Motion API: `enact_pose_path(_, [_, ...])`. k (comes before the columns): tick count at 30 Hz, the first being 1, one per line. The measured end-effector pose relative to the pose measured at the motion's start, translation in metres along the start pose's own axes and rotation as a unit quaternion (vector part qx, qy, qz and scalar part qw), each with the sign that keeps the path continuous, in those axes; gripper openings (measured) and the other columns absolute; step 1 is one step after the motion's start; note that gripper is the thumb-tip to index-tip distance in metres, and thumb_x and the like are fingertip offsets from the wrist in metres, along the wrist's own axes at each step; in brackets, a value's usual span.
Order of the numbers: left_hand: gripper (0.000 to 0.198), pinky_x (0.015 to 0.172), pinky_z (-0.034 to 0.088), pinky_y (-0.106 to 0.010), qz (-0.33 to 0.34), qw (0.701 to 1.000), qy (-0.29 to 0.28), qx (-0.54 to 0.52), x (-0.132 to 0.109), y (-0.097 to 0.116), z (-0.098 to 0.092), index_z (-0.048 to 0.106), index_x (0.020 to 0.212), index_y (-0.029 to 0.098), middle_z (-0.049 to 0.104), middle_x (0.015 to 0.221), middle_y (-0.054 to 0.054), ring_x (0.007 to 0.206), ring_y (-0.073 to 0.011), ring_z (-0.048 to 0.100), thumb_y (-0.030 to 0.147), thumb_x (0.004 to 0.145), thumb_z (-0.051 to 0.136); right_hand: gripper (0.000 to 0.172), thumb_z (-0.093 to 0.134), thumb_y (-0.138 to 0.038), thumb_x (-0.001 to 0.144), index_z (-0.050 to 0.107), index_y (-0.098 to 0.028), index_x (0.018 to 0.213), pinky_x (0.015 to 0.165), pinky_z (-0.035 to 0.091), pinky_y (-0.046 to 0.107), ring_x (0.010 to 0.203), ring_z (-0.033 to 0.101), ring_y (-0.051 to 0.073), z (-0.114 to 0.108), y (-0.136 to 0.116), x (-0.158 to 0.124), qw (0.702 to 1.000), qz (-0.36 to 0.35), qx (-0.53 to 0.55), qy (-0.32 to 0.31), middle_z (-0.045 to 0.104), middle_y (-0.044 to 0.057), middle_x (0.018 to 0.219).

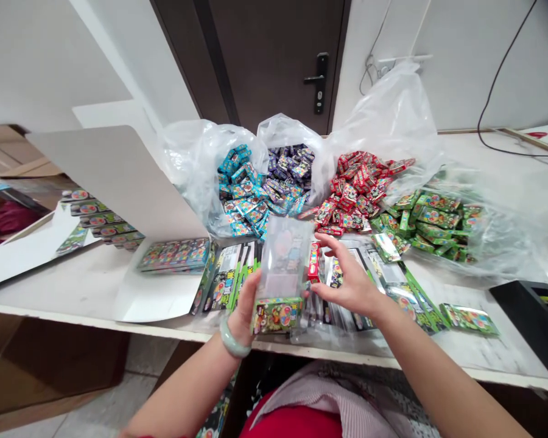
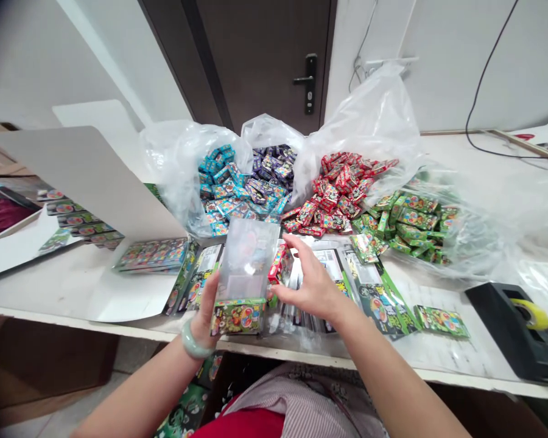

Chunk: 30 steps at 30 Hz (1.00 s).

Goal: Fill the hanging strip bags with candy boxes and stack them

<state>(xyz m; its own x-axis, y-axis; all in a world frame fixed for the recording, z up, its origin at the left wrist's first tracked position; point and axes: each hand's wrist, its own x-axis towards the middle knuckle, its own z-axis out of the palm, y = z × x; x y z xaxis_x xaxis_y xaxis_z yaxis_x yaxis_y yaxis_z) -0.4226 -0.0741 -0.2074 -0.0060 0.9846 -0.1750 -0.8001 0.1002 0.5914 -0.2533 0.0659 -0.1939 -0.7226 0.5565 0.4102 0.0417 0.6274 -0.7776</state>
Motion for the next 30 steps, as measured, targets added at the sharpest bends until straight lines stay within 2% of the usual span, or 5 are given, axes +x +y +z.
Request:
enact_pose_path(6, [0.073,0.106,0.041,-0.045,0.067,0.997,-0.007,-0.040,0.011,-0.011,-0.001,0.048,0.139,0.018,0.066,0.123,-0.010,0.118,-0.0331,0.059,0.065,0.084,0.052,0.055,0.067,-0.045,0.083,0.052,-0.025,0.133,0.114,0.028,0.052,0.141,0.030,0.030,0.007,-0.003,-0.016,0.997,0.071,-0.001,-0.007,0.032,0.013,0.153])
enact_pose_path(14, [0.078,0.098,0.047,-0.048,0.065,0.998,-0.001,0.004,0.001,-0.019,-0.008,0.045,0.141,0.019,0.066,0.122,-0.012,0.111,-0.0340,0.063,0.072,0.083,0.047,0.055,0.041,-0.044,0.098,0.033,-0.026,0.149,0.114,0.029,0.050,0.144,0.026,0.025,0.001,-0.005,-0.029,0.993,0.066,-0.011,-0.100,0.031,0.009,0.155])
enact_pose_path(21, [0.079,0.100,0.047,-0.047,0.144,0.965,0.025,0.217,-0.007,0.015,-0.014,0.045,0.140,0.019,0.062,0.126,-0.013,0.115,-0.0331,0.059,0.074,0.084,0.039,0.048,0.073,-0.035,0.080,0.056,-0.024,0.124,0.108,0.038,0.051,0.129,0.047,0.028,-0.019,-0.007,-0.027,0.990,-0.052,-0.081,0.104,0.051,0.012,0.139])
enact_pose_path(24, [0.075,0.106,0.042,-0.048,0.207,0.880,0.020,0.427,-0.008,0.052,-0.019,0.046,0.137,0.023,0.056,0.133,-0.012,0.123,-0.0342,0.053,0.061,0.076,0.066,0.045,0.075,-0.033,0.079,0.058,-0.025,0.120,0.110,0.035,0.051,0.132,0.044,0.028,-0.042,-0.011,-0.028,0.982,-0.083,-0.108,0.133,0.044,0.013,0.144])
enact_pose_path(30, [0.079,0.113,0.033,-0.050,0.248,0.556,-0.044,0.792,0.002,0.079,-0.020,0.039,0.141,0.026,0.041,0.141,-0.013,0.133,-0.0322,0.040,0.042,0.073,0.077,0.048,0.074,-0.035,0.080,0.056,-0.028,0.124,0.111,0.035,0.046,0.136,0.039,0.026,-0.066,-0.025,-0.026,0.992,-0.102,-0.063,0.044,0.039,0.010,0.147])
